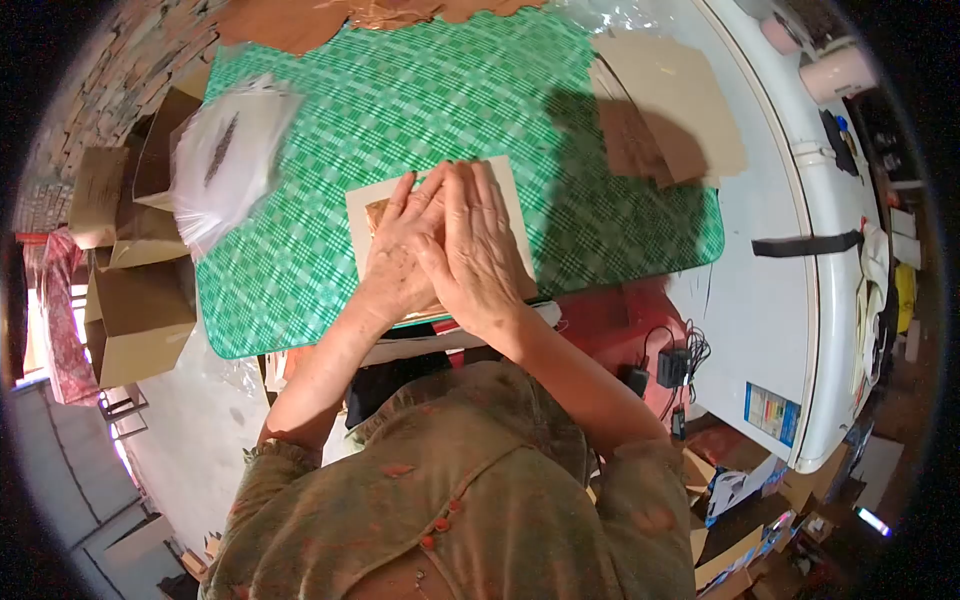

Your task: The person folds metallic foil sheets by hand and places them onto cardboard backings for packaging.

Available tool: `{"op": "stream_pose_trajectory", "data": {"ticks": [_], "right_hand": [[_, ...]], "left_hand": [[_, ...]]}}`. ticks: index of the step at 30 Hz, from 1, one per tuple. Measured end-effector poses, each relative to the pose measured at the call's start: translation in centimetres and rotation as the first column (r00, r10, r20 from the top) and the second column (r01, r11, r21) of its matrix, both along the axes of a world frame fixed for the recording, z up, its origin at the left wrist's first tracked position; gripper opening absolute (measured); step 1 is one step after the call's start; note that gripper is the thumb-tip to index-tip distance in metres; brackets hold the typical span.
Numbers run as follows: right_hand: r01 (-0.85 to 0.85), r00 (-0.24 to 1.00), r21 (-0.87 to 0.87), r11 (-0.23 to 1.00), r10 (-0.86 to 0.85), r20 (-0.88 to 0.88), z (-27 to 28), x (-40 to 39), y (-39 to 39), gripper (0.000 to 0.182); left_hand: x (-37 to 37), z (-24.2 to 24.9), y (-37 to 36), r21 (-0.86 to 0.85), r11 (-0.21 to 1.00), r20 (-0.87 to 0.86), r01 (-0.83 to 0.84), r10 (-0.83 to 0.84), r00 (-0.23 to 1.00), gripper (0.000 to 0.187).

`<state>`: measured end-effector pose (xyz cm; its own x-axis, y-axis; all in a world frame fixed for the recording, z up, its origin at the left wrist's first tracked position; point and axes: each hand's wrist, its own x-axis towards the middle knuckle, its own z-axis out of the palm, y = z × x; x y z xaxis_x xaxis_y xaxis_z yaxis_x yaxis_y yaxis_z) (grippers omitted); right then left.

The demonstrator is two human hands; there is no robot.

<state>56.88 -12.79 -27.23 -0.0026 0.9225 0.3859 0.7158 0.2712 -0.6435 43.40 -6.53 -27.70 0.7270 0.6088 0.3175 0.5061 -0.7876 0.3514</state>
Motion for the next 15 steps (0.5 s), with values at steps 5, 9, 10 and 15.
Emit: {"op": "stream_pose_trajectory", "data": {"ticks": [5,9,10,15], "right_hand": [[0.041,0.980,-0.084,0.996,-0.024,0.197,-0.3,0.2,-1.9,0.091],[0.027,0.947,-0.073,0.997,-0.002,0.320,-0.5,0.7,-4.0,0.095],[0.028,0.934,-0.092,0.995,0.006,0.357,-0.4,0.8,-4.4,0.096],[0.025,0.828,-0.174,0.984,0.077,0.556,0.6,2.0,-6.8,0.098]], "left_hand": [[-0.3,0.4,-0.2,-0.001,1.000,0.012,0.022,-0.021,1.000,0.072],[-0.1,0.7,-0.5,0.012,0.998,-0.074,-0.056,0.057,0.996,0.074],[0.0,0.5,-0.6,0.035,0.998,-0.070,-0.061,0.063,0.996,0.069],[0.4,-0.4,-2.0,0.043,0.992,-0.056,-0.117,0.119,0.991,0.061]]}}
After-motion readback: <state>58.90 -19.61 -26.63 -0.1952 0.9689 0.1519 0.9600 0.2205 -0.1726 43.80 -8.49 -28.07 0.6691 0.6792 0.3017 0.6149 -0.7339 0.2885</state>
